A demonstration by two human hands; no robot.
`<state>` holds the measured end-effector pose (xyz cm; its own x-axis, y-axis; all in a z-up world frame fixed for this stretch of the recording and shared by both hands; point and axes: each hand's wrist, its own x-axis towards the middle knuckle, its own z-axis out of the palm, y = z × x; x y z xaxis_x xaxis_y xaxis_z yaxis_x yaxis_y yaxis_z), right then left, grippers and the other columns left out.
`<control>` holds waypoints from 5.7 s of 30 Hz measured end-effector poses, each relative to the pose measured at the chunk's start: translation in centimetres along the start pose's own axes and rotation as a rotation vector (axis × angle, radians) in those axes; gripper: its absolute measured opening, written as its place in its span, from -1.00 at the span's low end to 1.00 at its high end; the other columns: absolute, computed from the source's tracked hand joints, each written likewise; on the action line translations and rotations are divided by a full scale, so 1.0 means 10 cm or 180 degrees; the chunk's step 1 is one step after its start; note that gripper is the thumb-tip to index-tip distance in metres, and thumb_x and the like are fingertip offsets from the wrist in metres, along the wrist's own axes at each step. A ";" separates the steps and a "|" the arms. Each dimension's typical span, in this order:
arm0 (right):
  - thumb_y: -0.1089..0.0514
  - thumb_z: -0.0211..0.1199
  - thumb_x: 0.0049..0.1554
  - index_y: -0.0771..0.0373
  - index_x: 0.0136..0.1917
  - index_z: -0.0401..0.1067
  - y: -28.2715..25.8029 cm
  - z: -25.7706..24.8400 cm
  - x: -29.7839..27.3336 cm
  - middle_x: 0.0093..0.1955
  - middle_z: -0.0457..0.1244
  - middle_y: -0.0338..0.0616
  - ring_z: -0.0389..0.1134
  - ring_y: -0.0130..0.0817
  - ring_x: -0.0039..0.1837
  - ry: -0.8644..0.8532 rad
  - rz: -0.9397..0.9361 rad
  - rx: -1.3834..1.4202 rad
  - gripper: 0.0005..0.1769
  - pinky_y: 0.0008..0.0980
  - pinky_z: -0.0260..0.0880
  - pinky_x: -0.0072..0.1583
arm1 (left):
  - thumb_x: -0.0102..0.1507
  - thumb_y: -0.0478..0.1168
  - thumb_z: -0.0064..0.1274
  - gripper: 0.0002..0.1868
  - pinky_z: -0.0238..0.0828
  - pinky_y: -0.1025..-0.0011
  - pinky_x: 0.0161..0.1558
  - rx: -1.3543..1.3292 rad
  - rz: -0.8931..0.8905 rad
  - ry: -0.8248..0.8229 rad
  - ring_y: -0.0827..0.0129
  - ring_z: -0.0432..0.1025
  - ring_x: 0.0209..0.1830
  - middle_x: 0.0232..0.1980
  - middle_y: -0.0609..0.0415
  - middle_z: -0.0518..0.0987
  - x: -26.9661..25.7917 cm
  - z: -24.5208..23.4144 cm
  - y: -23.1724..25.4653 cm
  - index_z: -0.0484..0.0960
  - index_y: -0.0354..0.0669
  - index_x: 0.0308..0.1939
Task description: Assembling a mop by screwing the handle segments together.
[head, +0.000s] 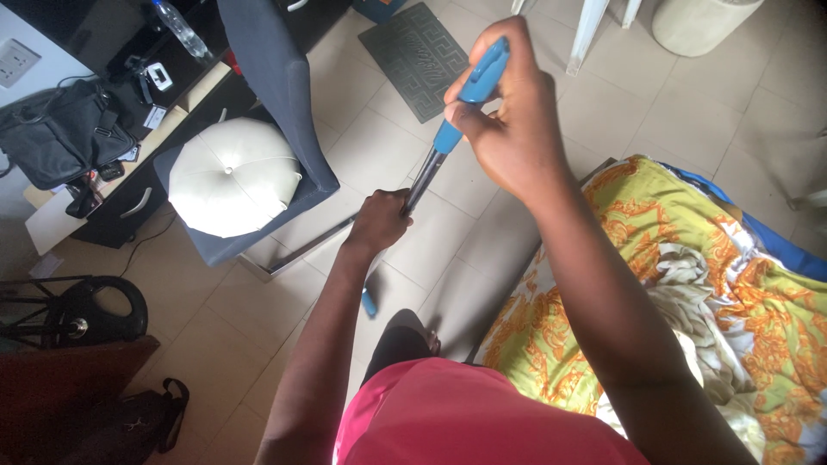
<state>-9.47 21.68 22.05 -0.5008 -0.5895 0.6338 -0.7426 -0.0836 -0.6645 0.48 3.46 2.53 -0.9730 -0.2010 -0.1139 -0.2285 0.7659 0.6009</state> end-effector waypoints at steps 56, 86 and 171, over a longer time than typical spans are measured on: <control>0.34 0.20 0.28 0.22 0.28 0.18 -0.39 1.36 0.62 0.08 0.36 -0.08 0.51 -0.20 0.06 0.0889 0.1165 -0.1440 -0.64 -0.30 0.52 0.00 | 0.18 -0.35 0.24 -0.84 0.52 0.24 -0.25 -0.0791 0.2189 -0.0169 0.11 0.58 -0.32 -0.27 -0.08 0.65 1.74 -0.11 -0.77 0.62 -0.30 -0.20; 0.35 0.31 0.27 0.25 0.16 0.30 -2.68 2.28 -0.63 0.11 0.31 -0.20 0.40 -0.42 0.17 0.2724 0.1935 -0.1603 -0.74 -0.43 0.52 0.13 | 0.24 -0.10 0.21 -0.78 0.44 0.17 -0.30 -0.0561 0.3021 -0.2454 0.01 0.56 -0.40 -0.43 -0.14 0.63 -0.49 -0.14 -0.28 0.68 -0.18 -0.24; 0.58 0.16 0.26 0.31 0.36 0.08 -2.28 2.75 -0.47 0.21 0.26 -0.01 0.38 -0.29 0.32 0.4669 0.2064 -0.2295 -0.48 -0.26 0.50 0.35 | 0.13 -0.34 0.08 -0.83 0.42 0.03 -0.12 -0.0798 0.5025 -0.3595 -0.15 0.50 -0.11 -0.19 -0.21 0.61 0.11 0.49 -0.16 0.56 -0.27 -0.20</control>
<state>22.01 4.29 23.32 -0.4185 0.7985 0.4328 -0.1069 0.4299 -0.8965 -0.41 5.00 -2.42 0.1374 0.9610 0.2401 0.6348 -0.2715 0.7234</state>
